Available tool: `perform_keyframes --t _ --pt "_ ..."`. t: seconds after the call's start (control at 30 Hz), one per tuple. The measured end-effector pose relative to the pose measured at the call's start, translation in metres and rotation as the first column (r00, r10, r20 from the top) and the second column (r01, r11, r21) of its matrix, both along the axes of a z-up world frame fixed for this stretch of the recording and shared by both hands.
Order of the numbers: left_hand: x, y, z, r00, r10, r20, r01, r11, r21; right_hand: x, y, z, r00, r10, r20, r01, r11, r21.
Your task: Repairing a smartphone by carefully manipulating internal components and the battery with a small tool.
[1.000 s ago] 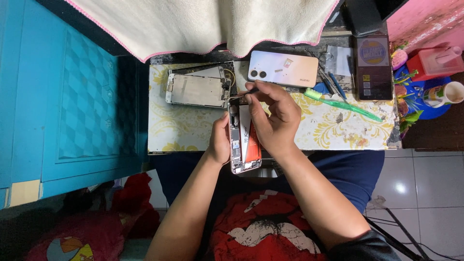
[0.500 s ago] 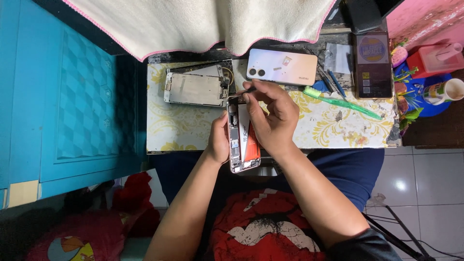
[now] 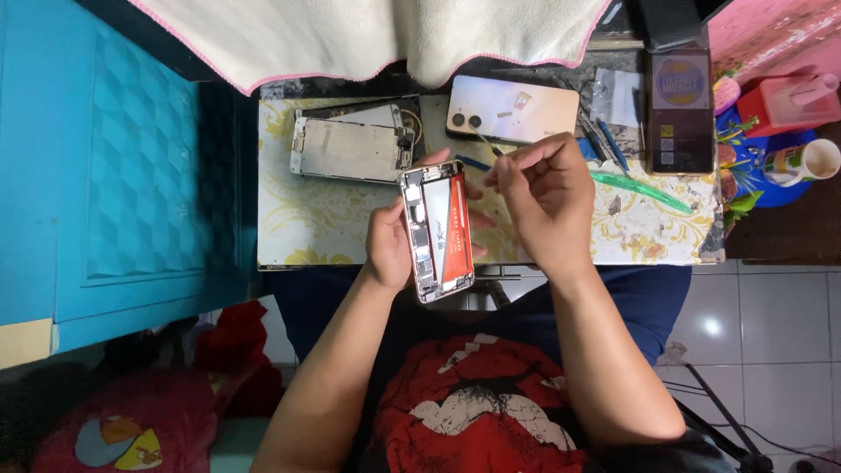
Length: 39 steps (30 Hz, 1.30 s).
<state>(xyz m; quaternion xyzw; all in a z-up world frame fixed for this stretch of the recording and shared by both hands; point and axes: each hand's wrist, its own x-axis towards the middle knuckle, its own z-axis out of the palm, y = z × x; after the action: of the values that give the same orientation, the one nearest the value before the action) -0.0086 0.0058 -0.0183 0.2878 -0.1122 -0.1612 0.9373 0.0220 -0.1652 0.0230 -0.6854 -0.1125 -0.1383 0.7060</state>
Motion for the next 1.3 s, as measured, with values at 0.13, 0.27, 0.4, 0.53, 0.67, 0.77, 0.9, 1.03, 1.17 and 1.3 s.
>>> perform_keyframes --t 0.13,0.27,0.4,0.53,0.67,0.77,0.9,1.03,1.17,1.3 --pt "-0.001 0.002 -0.010 1.000 0.016 -0.005 -0.016 1.000 -0.018 -0.013 -0.001 0.012 0.993 0.069 -0.092 -0.076 0.994 -0.078" --pt "0.000 -0.001 -0.012 0.999 0.031 0.021 -0.030 0.996 -0.080 -0.014 -0.008 0.017 0.995 0.062 -0.084 -0.078 0.975 -0.208" --pt "0.001 -0.001 -0.014 1.000 -0.014 0.027 0.017 0.994 -0.111 -0.012 -0.002 0.044 0.996 0.084 0.019 -0.070 0.915 -0.397" --pt "0.003 0.000 -0.010 0.998 -0.035 0.046 0.039 0.993 -0.108 -0.012 0.000 0.036 0.996 0.072 0.044 -0.045 0.899 -0.436" --pt "0.006 0.003 -0.014 0.997 -0.028 0.067 0.033 0.998 -0.062 -0.009 -0.001 0.033 0.988 0.087 0.127 -0.007 0.850 -0.527" --pt "0.003 0.002 -0.012 0.999 -0.023 0.047 0.026 0.997 -0.068 -0.006 -0.002 0.038 0.979 0.107 0.174 0.018 0.804 -0.594" --pt "-0.007 -0.003 0.007 0.997 0.079 0.018 -0.079 0.997 0.023 -0.003 -0.002 0.043 0.966 0.132 0.225 0.038 0.782 -0.622" --pt "0.003 -0.004 -0.007 0.996 0.077 0.037 -0.079 0.996 0.045 -0.003 0.002 0.051 0.964 0.139 0.225 0.028 0.794 -0.607" --pt "0.004 -0.011 -0.003 0.985 0.152 0.080 -0.161 0.979 0.122 -0.003 0.012 0.056 0.965 0.164 0.204 -0.018 0.819 -0.573" --pt "0.007 -0.011 -0.026 0.984 0.162 0.080 -0.168 0.983 0.075 -0.002 0.023 0.063 0.954 0.196 0.225 -0.036 0.825 -0.564"
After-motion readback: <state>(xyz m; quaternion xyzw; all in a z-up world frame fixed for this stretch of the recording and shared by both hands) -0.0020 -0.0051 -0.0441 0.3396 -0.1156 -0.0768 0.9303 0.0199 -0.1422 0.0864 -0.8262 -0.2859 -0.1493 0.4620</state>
